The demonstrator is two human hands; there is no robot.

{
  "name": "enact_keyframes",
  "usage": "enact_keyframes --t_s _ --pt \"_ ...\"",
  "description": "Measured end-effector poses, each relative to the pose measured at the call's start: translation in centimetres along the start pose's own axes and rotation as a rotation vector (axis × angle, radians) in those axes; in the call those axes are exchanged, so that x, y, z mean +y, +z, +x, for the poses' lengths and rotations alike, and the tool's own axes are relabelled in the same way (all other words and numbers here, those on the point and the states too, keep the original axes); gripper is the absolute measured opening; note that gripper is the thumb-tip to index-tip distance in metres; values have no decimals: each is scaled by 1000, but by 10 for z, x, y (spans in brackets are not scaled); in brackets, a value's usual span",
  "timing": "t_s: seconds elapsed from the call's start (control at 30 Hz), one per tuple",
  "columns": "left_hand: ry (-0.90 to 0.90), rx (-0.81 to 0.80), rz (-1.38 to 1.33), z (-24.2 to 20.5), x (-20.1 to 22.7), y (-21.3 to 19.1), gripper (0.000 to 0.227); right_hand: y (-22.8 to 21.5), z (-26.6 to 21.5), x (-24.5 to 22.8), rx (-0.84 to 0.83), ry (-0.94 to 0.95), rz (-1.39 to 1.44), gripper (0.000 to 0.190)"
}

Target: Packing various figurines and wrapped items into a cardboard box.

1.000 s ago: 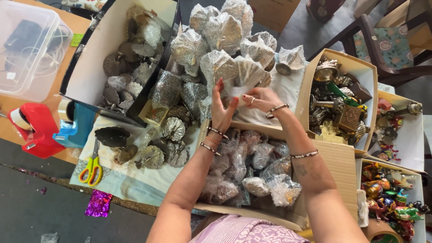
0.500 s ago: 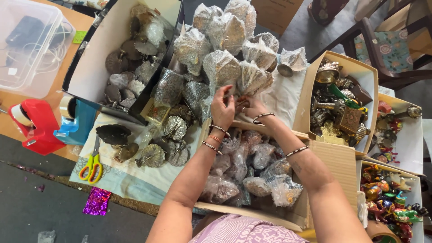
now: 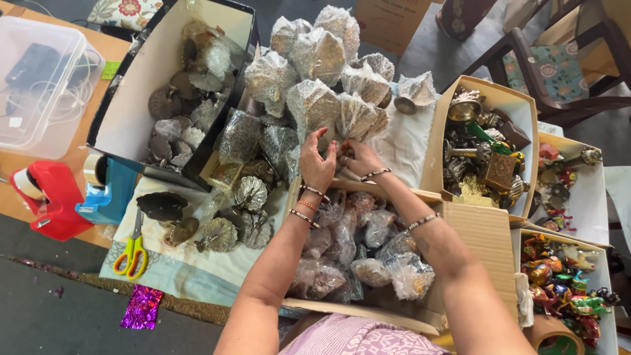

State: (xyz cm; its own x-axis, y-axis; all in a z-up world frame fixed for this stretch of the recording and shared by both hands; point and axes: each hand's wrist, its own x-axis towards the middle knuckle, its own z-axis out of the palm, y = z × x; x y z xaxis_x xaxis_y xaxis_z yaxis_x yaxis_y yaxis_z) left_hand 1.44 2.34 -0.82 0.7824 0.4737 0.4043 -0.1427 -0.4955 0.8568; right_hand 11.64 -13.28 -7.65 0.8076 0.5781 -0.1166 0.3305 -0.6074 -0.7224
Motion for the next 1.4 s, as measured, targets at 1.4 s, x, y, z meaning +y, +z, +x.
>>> enact_keyframes --t_s 1.4 --pt "-249 45 -281 1 6 -3 48 -146 -58 14 170 597 -618 99"
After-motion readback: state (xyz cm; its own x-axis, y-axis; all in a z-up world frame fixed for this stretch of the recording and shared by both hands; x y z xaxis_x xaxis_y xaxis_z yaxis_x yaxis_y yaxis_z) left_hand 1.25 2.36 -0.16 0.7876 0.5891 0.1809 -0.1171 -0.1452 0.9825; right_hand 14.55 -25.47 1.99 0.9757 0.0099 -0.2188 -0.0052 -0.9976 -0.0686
